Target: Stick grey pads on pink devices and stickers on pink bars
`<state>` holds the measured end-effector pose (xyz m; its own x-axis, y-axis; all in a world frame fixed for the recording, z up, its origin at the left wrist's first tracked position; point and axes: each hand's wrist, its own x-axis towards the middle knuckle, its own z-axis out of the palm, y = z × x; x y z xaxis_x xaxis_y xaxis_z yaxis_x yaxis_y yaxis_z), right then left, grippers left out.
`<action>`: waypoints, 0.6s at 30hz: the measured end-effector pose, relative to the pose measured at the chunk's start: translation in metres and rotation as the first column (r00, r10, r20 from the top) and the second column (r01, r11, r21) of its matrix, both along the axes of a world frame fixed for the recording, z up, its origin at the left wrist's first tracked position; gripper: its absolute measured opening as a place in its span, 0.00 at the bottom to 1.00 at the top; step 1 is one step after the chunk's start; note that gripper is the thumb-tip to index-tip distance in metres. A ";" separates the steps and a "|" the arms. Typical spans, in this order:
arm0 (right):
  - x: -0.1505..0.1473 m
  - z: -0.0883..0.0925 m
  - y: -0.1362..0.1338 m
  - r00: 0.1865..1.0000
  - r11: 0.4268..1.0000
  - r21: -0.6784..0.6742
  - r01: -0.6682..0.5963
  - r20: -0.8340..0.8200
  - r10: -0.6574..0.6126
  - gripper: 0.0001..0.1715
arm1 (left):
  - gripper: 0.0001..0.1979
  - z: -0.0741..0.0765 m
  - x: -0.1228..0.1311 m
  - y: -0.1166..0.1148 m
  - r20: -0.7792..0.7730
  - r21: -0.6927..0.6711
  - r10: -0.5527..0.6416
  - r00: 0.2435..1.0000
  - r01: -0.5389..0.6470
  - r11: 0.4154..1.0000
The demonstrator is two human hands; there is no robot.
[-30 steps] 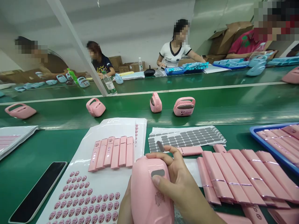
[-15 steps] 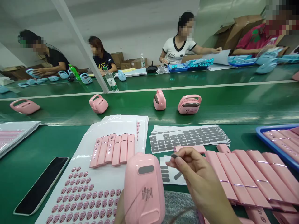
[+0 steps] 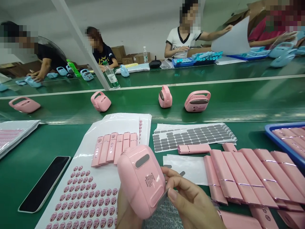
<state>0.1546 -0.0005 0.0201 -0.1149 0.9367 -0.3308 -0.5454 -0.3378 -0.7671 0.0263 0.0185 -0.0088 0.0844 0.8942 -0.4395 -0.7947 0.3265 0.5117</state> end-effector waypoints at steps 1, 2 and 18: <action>-0.002 0.000 0.000 1.000 1.000 -0.009 -0.004 -0.018 0.004 0.13 | 0.18 0.002 0.001 0.000 0.004 0.006 -0.008 1.000 0.008 1.000; -0.003 0.001 0.000 0.999 1.000 -0.018 -0.003 -0.032 0.003 0.13 | 0.18 0.003 0.001 0.000 0.007 0.011 -0.016 1.000 0.016 1.000; -0.004 0.006 -0.001 0.995 0.994 -0.110 0.020 -0.092 -0.030 0.15 | 0.02 -0.010 -0.002 -0.006 -0.092 -0.156 0.158 0.983 -0.171 0.973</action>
<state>0.1508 -0.0012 0.0256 -0.1270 0.8988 -0.4195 -0.6221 -0.4016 -0.6721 0.0248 0.0128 -0.0192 -0.0983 0.8090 -0.5795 -0.8039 0.2787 0.5254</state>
